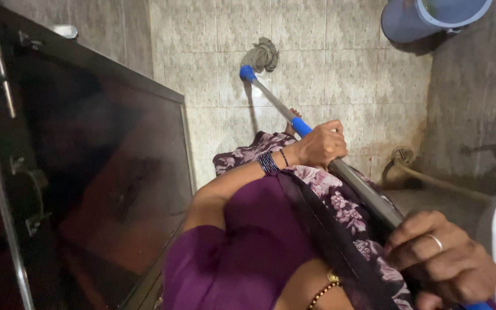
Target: The person mops a tiled bathroom floor using a long-handled mop. They move the mop back and forth across the floor, covering areas near a toilet, a bucket, and a glass shower door.
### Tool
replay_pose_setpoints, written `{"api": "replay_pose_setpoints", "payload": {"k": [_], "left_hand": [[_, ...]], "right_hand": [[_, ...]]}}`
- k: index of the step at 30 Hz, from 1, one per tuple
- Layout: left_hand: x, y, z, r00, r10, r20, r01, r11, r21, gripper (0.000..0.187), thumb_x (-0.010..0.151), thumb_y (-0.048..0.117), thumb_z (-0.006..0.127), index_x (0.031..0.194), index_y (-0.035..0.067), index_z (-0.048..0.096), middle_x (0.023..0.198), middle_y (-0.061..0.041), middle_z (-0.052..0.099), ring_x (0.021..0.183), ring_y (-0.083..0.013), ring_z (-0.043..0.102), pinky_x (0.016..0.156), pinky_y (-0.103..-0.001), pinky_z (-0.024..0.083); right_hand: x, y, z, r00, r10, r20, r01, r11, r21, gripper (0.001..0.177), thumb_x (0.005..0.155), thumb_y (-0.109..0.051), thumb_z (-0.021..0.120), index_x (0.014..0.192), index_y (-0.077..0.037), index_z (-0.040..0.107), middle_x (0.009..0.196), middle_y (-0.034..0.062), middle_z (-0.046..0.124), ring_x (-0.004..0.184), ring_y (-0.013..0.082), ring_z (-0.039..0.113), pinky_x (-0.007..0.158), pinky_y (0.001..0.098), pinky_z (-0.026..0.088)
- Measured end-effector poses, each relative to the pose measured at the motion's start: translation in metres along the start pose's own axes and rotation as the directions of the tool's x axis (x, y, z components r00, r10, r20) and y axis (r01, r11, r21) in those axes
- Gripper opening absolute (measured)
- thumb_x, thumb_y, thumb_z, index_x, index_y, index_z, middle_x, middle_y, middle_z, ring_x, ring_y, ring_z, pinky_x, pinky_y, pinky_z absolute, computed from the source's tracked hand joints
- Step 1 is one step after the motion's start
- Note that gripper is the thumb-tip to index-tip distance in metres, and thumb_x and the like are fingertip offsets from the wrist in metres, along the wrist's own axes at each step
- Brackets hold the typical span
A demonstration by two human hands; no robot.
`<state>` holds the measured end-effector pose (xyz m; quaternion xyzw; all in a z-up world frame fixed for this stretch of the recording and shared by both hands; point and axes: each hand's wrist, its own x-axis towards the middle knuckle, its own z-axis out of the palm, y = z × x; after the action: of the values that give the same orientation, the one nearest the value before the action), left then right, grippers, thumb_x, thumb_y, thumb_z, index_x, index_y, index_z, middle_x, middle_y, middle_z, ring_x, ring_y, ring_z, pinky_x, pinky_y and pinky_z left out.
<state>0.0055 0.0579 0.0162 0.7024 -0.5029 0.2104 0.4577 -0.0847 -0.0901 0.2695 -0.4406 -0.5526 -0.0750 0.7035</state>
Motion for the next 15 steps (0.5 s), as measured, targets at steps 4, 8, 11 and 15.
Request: {"api": "replay_pose_setpoints", "payload": {"k": [4,8,11,15], "left_hand": [[0.008,-0.040,-0.022,0.998,-0.056,0.002,0.056,0.998,0.013,0.028,0.064,0.035,0.068,0.057,0.013,0.054,0.055,-0.002,0.057,0.055,-0.0207,0.059,0.079,-0.037,0.050],[0.010,-0.089,-0.041,0.992,-0.119,-0.037,0.121,0.992,0.042,0.027,0.073,0.033,0.066,0.059,0.014,0.052,0.058,-0.002,0.058,0.057,-0.0221,0.059,0.082,-0.039,0.050],[0.013,-0.125,-0.046,0.976,-0.202,-0.080,0.209,0.973,0.095,0.033,0.081,0.033,0.067,0.058,0.015,0.051,0.056,-0.002,0.055,0.056,-0.0222,0.057,0.085,-0.042,0.049],[0.010,-0.175,-0.057,0.944,-0.312,-0.107,0.328,0.926,0.186,0.034,0.082,0.032,0.071,0.063,0.012,0.051,0.062,-0.005,0.053,0.065,-0.0249,0.059,0.093,-0.045,0.045]], "right_hand": [[0.009,0.020,-0.035,0.981,0.157,0.114,-0.145,0.984,-0.107,0.037,0.091,-0.013,0.070,0.061,-0.011,0.049,0.053,0.0066,0.062,0.052,0.0219,0.072,0.058,0.0446,0.052],[0.007,0.077,-0.065,0.991,0.062,0.116,-0.064,0.998,0.012,0.031,0.090,-0.010,0.069,0.064,-0.006,0.053,0.057,0.0104,0.060,0.049,0.0260,0.065,0.062,0.0432,0.057],[0.009,0.113,-0.092,0.987,0.060,0.147,-0.065,0.997,0.031,0.030,0.089,-0.011,0.069,0.066,-0.006,0.051,0.062,0.0095,0.061,0.055,0.0261,0.065,0.067,0.0435,0.056],[0.004,0.147,-0.132,0.934,0.241,0.263,-0.230,0.970,-0.074,0.026,0.093,-0.015,0.072,0.073,-0.007,0.057,0.070,0.0066,0.065,0.071,0.0222,0.069,0.082,0.0454,0.058]]}}
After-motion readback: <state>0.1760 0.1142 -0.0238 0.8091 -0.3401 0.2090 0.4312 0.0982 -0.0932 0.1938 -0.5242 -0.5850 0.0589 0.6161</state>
